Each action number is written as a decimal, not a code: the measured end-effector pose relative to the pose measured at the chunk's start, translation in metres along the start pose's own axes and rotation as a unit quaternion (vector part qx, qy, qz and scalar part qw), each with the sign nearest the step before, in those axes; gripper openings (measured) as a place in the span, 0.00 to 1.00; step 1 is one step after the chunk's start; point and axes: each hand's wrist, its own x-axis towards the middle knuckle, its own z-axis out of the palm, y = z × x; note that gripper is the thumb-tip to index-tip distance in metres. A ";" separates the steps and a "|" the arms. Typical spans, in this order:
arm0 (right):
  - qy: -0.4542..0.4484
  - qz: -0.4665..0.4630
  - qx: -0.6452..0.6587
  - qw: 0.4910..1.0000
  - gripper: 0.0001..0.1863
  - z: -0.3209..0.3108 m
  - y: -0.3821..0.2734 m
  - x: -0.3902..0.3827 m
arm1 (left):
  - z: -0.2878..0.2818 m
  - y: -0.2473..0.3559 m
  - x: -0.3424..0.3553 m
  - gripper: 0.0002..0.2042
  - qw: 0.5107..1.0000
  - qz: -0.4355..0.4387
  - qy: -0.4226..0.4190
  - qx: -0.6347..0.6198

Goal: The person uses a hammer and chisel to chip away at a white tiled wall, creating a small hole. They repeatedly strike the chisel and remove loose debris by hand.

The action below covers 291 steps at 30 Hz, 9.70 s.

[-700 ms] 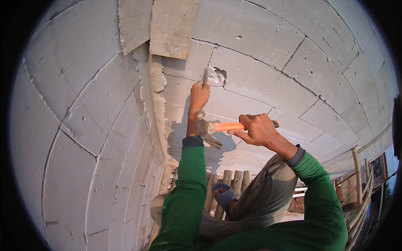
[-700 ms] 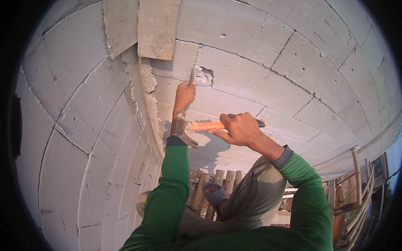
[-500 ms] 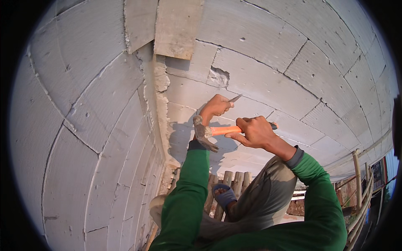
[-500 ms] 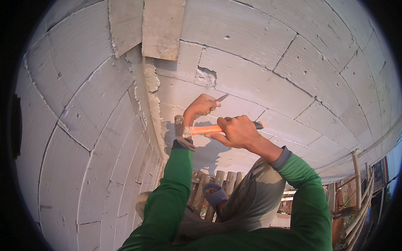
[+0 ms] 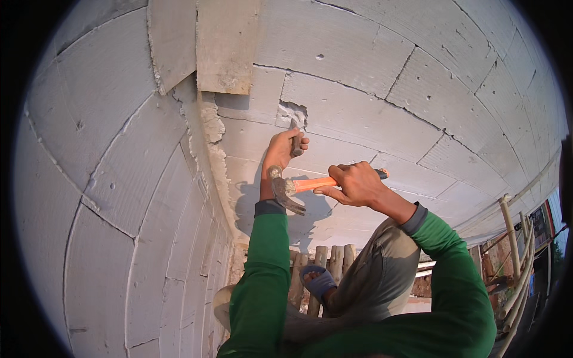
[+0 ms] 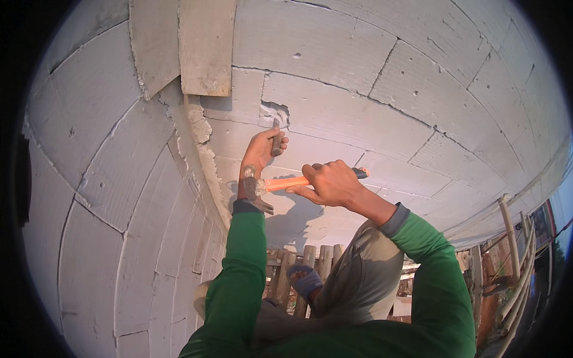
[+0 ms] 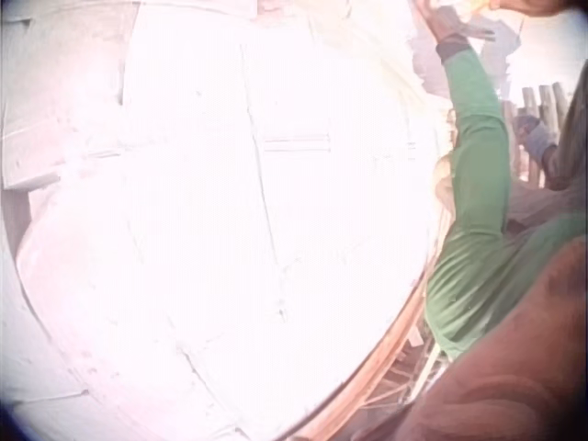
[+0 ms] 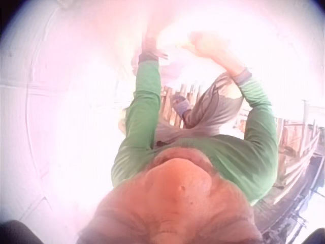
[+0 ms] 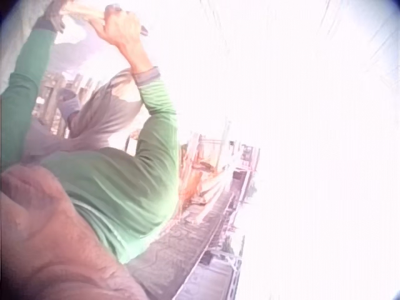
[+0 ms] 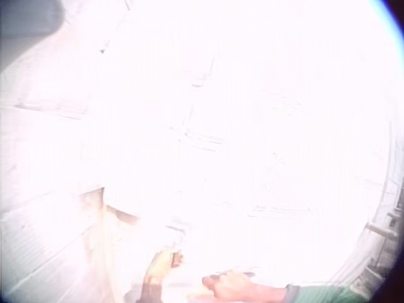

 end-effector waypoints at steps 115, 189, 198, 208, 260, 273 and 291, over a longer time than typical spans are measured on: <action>-0.014 0.115 -0.054 0.992 0.33 0.020 0.036 0.018 | -0.008 0.037 0.006 0.10 0.996 -0.044 -0.072 -0.042; 0.056 -0.083 -0.061 0.993 0.34 0.005 0.005 0.001 | 0.002 -0.032 -0.002 0.18 0.970 0.003 0.128 0.205; 0.063 0.007 0.020 0.998 0.34 -0.006 0.002 0.006 | -0.028 -0.007 -0.015 0.20 0.969 0.043 0.108 0.217; 0.083 0.206 0.216 0.951 0.35 -0.022 0.032 0.011 | -0.010 0.045 -0.034 0.20 0.957 0.250 0.136 -0.050; 0.207 0.296 0.490 0.793 0.36 0.199 0.067 0.085 | -0.010 0.002 -0.163 0.17 0.931 0.259 0.250 -0.067; 0.191 0.340 0.442 0.808 0.38 0.191 0.067 0.088 | -0.003 0.004 -0.166 0.20 0.932 0.242 0.266 -0.042; 0.310 0.229 0.444 0.809 0.32 0.103 0.013 0.081 | -0.007 0.002 -0.179 0.19 0.919 0.243 0.306 -0.046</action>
